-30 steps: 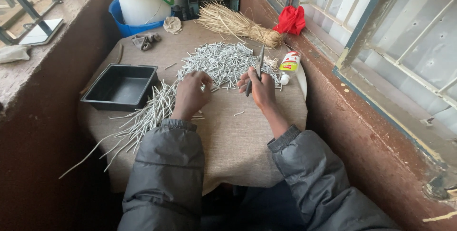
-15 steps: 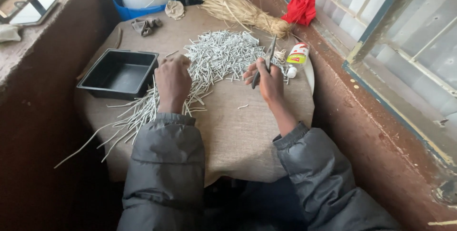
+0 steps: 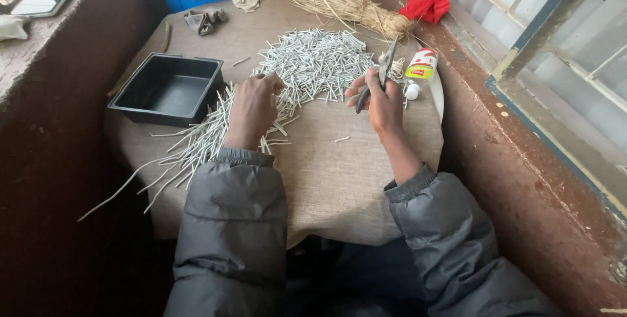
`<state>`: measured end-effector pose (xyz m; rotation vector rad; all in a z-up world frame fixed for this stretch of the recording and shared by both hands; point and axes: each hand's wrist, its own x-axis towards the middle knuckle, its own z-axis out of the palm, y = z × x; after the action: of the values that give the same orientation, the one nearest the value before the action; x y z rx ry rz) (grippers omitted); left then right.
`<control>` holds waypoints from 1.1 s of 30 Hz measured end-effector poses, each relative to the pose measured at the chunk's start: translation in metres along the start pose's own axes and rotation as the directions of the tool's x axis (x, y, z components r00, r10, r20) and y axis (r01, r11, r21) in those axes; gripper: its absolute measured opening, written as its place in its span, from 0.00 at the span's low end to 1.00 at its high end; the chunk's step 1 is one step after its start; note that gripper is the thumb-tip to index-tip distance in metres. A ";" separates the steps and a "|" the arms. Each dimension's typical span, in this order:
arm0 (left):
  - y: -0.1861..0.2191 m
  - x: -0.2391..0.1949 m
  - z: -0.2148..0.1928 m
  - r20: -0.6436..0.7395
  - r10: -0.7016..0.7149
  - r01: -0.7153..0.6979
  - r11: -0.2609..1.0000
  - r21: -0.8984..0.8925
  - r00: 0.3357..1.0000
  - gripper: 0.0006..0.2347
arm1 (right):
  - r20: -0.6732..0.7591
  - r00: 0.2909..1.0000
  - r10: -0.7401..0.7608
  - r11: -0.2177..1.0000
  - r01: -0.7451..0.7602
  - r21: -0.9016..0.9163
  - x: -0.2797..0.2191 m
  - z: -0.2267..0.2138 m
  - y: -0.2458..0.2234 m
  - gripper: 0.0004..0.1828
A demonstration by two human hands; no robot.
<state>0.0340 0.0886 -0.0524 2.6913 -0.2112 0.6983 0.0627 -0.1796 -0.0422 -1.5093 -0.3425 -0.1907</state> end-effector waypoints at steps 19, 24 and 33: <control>0.015 0.093 0.023 -0.287 0.167 0.007 0.854 0.520 0.943 0.12 | 0.181 0.974 0.140 0.537 0.079 -0.840 0.002 0.003 -0.058 0.21; 0.032 0.068 0.024 0.122 0.049 -0.065 0.990 0.128 0.991 0.19 | 0.240 0.932 0.273 0.400 0.117 -0.909 0.009 0.005 -0.044 0.24; 0.002 0.074 0.042 0.021 0.042 -0.043 0.995 0.084 0.999 0.03 | 0.340 0.925 0.172 0.508 0.213 -0.835 0.091 0.017 -0.075 0.23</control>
<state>0.1165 0.0670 -0.0495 2.7829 -0.2501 0.7089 0.1211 -0.1595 0.0597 -2.5909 -0.6432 -0.0718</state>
